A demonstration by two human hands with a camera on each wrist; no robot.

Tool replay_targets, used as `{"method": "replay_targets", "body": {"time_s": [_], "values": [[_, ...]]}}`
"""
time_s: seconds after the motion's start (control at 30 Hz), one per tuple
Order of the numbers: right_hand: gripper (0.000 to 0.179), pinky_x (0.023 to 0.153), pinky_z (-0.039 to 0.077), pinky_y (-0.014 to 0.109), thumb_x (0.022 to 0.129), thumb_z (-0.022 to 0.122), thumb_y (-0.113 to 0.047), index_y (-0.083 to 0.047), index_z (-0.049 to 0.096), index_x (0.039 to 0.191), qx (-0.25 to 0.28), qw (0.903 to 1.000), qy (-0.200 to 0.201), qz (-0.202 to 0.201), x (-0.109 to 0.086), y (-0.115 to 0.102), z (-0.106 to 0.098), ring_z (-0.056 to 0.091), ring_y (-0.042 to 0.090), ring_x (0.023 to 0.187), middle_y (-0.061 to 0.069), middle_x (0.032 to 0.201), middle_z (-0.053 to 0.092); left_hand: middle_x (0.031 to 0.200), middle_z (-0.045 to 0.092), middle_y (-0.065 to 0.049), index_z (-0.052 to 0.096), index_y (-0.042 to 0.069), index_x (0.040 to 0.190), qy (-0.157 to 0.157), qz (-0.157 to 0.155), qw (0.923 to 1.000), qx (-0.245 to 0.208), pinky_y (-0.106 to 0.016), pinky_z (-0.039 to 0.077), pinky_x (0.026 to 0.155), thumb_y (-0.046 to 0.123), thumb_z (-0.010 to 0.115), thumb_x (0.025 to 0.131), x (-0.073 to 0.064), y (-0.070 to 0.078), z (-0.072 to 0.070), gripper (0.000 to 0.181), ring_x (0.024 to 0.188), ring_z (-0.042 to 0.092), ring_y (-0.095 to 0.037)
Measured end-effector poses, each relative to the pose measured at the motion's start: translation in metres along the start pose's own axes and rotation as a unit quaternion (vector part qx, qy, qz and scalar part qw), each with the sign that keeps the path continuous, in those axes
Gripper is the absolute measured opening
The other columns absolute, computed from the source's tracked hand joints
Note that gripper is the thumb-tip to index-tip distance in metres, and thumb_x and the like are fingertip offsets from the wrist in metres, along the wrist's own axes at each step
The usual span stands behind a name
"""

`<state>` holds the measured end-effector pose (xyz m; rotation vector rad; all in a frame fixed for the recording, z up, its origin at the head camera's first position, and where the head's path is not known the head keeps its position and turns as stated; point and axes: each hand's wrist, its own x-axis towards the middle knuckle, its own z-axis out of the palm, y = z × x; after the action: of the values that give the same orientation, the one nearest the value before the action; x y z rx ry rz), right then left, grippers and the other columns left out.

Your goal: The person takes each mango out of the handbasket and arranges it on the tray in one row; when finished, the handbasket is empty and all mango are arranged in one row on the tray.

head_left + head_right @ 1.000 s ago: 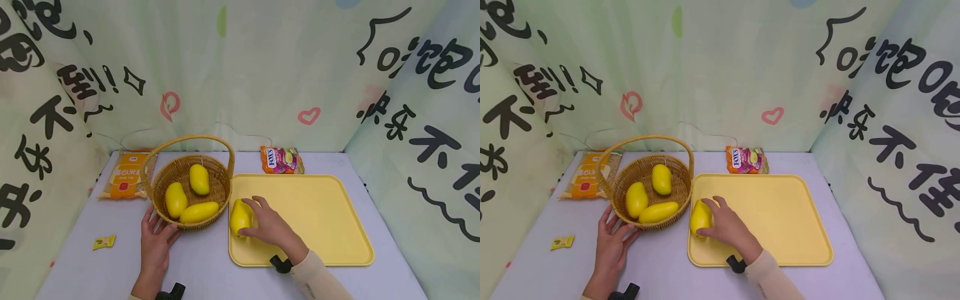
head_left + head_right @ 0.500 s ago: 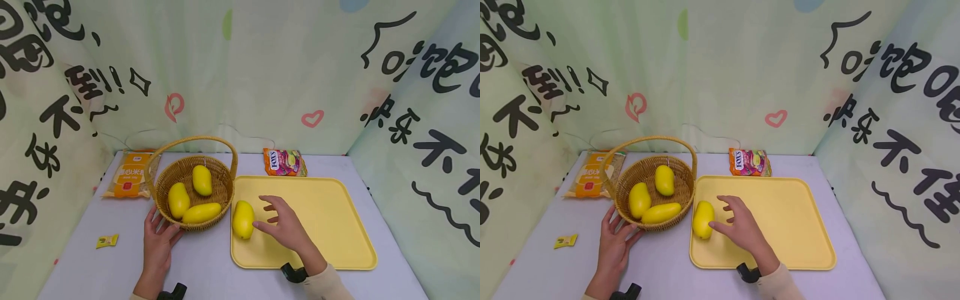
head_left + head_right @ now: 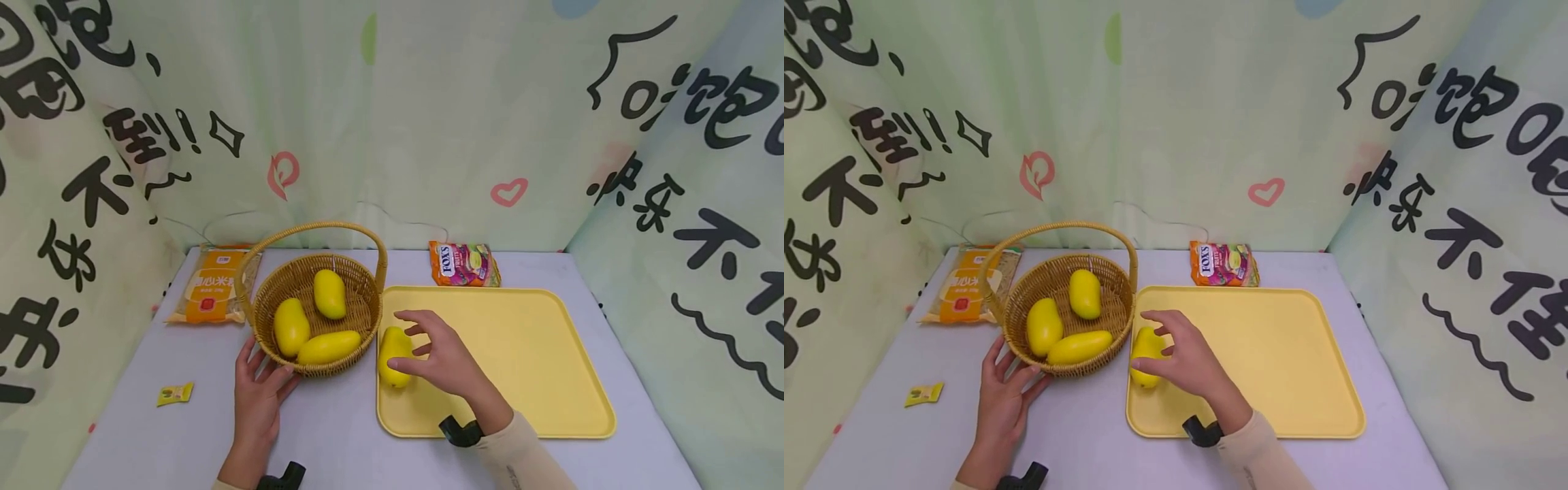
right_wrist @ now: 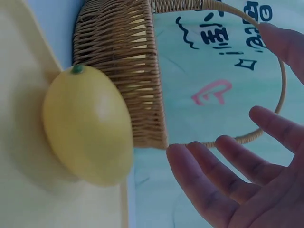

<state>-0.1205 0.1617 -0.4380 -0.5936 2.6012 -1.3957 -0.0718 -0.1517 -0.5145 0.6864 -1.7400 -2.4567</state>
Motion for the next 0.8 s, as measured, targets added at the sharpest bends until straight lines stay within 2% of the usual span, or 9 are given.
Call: {"method": "replay_targets", "body": {"time_s": [0.23, 0.37, 0.57, 0.7, 0.8], "values": [[0.073, 0.093, 0.064, 0.046, 0.086, 0.089, -0.035, -0.022, 0.056, 0.151, -0.027, 0.9975, -0.058, -0.030, 0.025, -0.017, 0.008, 0.062, 0.032, 0.125, 0.004, 0.153, 0.054, 0.169, 0.025, -0.004, 0.018, 0.043, 0.166, 0.000, -0.002, 1.0000, -0.002, -0.036, 0.062, 0.098, -0.007, 0.064, 0.097, 0.001, -0.001, 0.000, 0.097, 0.145, 0.044, -0.022], [0.075, 0.101, 0.060, 0.048, 0.087, 0.087, -0.039, -0.022, 0.055, 0.153, -0.073, 0.9907, -0.101, -0.055, 0.042, -0.029, 0.013, 0.060, 0.030, 0.126, 0.006, 0.151, 0.055, 0.169, 0.026, -0.003, 0.018, 0.043, 0.166, 0.002, -0.002, 1.0000, 0.000, -0.035, 0.062, 0.097, -0.007, 0.064, 0.097, 0.001, 0.000, -0.001, 0.096, 0.144, 0.045, -0.022], [0.072, 0.115, 0.050, 0.047, 0.087, 0.087, -0.034, -0.016, 0.058, 0.150, -0.155, 0.9709, -0.159, -0.087, 0.067, -0.049, 0.021, 0.056, 0.032, 0.136, 0.010, 0.150, 0.058, 0.171, 0.025, -0.004, 0.018, 0.044, 0.166, 0.002, -0.004, 1.0000, 0.004, -0.033, 0.062, 0.096, -0.006, 0.065, 0.098, 0.000, 0.000, 0.000, 0.097, 0.145, 0.044, -0.022], [0.067, 0.115, 0.051, 0.043, 0.086, 0.088, -0.031, -0.019, 0.061, 0.147, -0.208, 0.9543, -0.197, -0.088, 0.083, -0.057, 0.026, 0.057, 0.027, 0.135, 0.008, 0.150, 0.058, 0.171, 0.025, -0.003, 0.017, 0.044, 0.166, 0.001, -0.001, 1.0000, 0.006, -0.032, 0.062, 0.095, -0.005, 0.065, 0.098, 0.000, 0.000, 0.000, 0.097, 0.146, 0.044, -0.023], [0.064, 0.110, 0.054, 0.038, 0.087, 0.088, -0.033, -0.022, 0.062, 0.145, -0.238, 0.9398, -0.228, -0.090, 0.095, -0.061, 0.031, 0.059, 0.023, 0.129, 0.009, 0.146, 0.061, 0.172, 0.024, -0.003, 0.017, 0.045, 0.166, 0.001, -0.001, 1.0000, 0.008, -0.032, 0.062, 0.096, -0.005, 0.065, 0.098, 0.000, -0.001, 0.000, 0.097, 0.146, 0.044, -0.023]]}}
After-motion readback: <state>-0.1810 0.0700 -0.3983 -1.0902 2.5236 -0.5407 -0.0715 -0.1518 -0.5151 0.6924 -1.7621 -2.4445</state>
